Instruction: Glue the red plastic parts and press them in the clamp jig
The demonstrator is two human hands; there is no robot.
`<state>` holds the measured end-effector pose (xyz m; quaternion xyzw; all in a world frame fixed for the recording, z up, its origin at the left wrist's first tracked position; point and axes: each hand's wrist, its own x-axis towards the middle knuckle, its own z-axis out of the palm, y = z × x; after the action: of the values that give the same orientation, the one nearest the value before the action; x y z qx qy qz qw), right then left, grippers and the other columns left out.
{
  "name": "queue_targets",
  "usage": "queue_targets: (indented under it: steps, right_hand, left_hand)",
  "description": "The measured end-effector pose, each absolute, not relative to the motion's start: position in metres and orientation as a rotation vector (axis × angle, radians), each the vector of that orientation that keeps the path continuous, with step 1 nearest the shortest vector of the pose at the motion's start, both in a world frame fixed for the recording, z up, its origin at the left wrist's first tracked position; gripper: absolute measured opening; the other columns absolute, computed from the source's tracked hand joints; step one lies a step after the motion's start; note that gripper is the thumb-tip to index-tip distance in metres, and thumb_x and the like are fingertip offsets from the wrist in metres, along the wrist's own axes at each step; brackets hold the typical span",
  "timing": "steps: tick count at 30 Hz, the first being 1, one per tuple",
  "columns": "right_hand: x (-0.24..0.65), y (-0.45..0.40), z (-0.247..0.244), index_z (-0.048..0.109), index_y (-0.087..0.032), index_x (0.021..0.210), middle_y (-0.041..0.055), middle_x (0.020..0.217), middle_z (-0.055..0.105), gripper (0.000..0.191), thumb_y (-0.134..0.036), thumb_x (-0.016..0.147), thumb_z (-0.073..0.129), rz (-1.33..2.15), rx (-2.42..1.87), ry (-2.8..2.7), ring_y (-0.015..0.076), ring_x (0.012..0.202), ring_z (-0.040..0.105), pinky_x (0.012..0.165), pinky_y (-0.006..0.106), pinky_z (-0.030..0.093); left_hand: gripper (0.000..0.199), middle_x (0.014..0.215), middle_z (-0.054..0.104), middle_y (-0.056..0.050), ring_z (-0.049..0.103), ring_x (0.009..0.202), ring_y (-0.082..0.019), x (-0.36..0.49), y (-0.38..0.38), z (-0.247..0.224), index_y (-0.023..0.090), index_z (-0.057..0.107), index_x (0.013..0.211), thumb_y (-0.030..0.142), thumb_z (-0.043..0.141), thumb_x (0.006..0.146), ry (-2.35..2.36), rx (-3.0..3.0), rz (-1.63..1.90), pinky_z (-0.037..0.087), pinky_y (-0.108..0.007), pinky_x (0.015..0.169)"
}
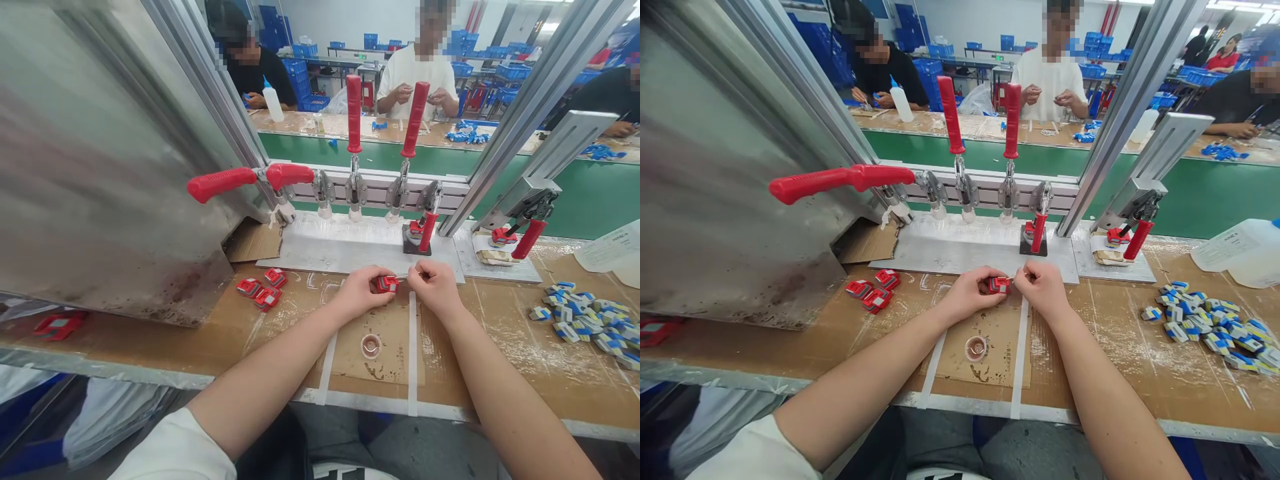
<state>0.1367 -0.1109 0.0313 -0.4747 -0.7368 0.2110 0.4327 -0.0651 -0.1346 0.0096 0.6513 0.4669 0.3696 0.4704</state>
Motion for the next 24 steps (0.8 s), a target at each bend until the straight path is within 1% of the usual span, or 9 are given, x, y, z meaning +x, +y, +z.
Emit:
queue_targets:
  steps: [4,7,10,13,15,19,22,24]
  right_hand:
    - [0.136,-0.116,0.038,0.027,-0.023,0.054,-0.0056,0.052,0.024,0.036,-0.026,0.078,0.053,0.547,-1.143,-1.834,0.0097,0.051,0.025,0.051,0.027,0.02]
    - [0.131,-0.127,0.047,0.028,-0.023,0.054,-0.0053,0.051,0.028,0.038,-0.027,0.084,0.052,0.666,-0.994,-1.86,0.0099,0.05,0.026,0.051,0.027,0.022]
    - [0.123,-0.143,0.05,0.032,-0.023,0.056,-0.0055,0.052,0.031,0.038,-0.026,0.087,0.053,0.908,-0.714,-2.106,0.0101,0.051,0.027,0.053,0.027,0.023]
    - [0.112,-0.154,0.044,0.03,-0.022,0.056,-0.0071,0.053,0.028,0.037,-0.018,0.083,0.055,1.04,-0.548,-2.373,0.01,0.052,0.023,0.053,0.028,0.02]
    - [0.106,-0.158,0.038,0.029,-0.021,0.056,-0.0079,0.052,0.025,0.036,-0.015,0.079,0.056,1.049,-0.535,-2.475,0.0098,0.052,0.021,0.053,0.028,0.017]
    - [0.102,-0.158,0.033,0.03,-0.021,0.054,-0.0083,0.051,0.025,0.035,-0.015,0.076,0.058,1.052,-0.574,-2.556,0.0091,0.052,0.02,0.053,0.029,0.016]
    - [0.107,-0.155,0.035,0.029,-0.021,0.055,-0.0077,0.052,0.026,0.035,-0.014,0.076,0.056,1.097,-0.588,-2.476,0.0088,0.052,0.021,0.052,0.028,0.017]
    - [0.113,-0.15,0.037,0.029,-0.021,0.054,-0.007,0.052,0.026,0.035,-0.017,0.078,0.055,1.135,-0.619,-2.319,0.0087,0.052,0.022,0.052,0.028,0.019]
  left_hand:
    - [0.035,0.098,0.073,-0.004,0.067,0.08,-0.016,-0.066,-0.133,0.008,0.019,0.074,0.108,0.023,0.079,0.073,1.158,1.649,0.932,0.054,-0.026,0.072]
    - [0.036,0.101,0.074,-0.005,0.068,0.088,-0.018,-0.067,-0.132,0.006,0.019,0.074,0.11,0.024,0.08,0.075,1.145,1.664,0.942,0.055,-0.027,0.077]
    - [0.036,0.109,0.075,-0.006,0.069,0.096,-0.02,-0.067,-0.131,0.006,0.02,0.075,0.11,0.023,0.081,0.076,1.098,1.664,0.956,0.056,-0.029,0.081]
    - [0.037,0.112,0.074,-0.007,0.069,0.1,-0.021,-0.067,-0.131,0.005,0.02,0.075,0.112,0.018,0.08,0.076,1.061,1.645,0.965,0.057,-0.03,0.084]
    - [0.037,0.113,0.074,-0.007,0.07,0.1,-0.021,-0.067,-0.131,0.005,0.02,0.075,0.113,0.015,0.079,0.076,1.052,1.627,0.972,0.057,-0.03,0.085]
    - [0.037,0.112,0.074,-0.006,0.069,0.098,-0.02,-0.066,-0.133,0.006,0.019,0.075,0.112,0.011,0.078,0.076,1.048,1.605,0.989,0.057,-0.031,0.087]
    - [0.035,0.112,0.074,-0.006,0.07,0.099,-0.019,-0.066,-0.134,0.008,0.019,0.075,0.11,0.011,0.077,0.076,1.04,1.599,0.995,0.057,-0.031,0.09]
    - [0.034,0.112,0.074,-0.006,0.07,0.1,-0.02,-0.066,-0.134,0.009,0.019,0.075,0.11,0.011,0.077,0.077,1.038,1.605,0.99,0.056,-0.031,0.09]
